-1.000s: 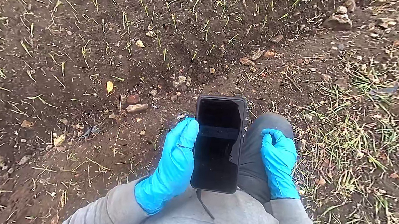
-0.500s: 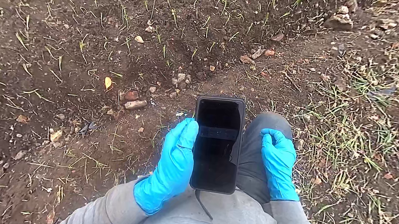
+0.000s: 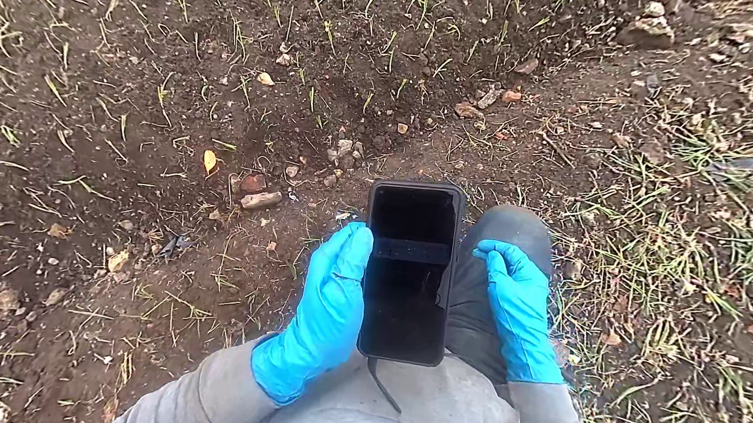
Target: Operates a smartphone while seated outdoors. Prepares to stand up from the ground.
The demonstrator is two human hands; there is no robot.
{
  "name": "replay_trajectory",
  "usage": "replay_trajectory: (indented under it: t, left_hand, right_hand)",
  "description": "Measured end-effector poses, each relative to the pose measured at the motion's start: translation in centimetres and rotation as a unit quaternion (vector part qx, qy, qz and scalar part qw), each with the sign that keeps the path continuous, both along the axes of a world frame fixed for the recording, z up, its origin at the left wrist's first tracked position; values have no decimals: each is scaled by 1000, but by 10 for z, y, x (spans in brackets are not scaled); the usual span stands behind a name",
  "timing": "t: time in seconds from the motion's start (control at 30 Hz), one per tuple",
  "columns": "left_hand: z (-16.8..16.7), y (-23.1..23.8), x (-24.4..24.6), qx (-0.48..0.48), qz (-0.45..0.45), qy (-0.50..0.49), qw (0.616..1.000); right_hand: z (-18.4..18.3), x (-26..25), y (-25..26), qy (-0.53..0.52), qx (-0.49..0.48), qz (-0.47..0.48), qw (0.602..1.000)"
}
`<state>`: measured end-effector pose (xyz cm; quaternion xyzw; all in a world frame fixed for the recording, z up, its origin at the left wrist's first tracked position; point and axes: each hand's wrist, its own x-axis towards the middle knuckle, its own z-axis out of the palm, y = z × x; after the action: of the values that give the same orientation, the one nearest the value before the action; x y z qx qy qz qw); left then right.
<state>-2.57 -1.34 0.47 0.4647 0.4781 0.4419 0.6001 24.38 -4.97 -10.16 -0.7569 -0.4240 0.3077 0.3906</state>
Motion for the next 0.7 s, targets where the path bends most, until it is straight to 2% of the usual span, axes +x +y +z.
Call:
replay_trajectory:
  t: [0.53,0.7]
  left_hand:
    - [3,0,8,-6,0,11,1000]
    - [2,0,6,-8,10,26,1000]
  right_hand:
    - [-8,-22,22,20,38,70,997]
    - [-10,-21,29,-37,12,66,997]
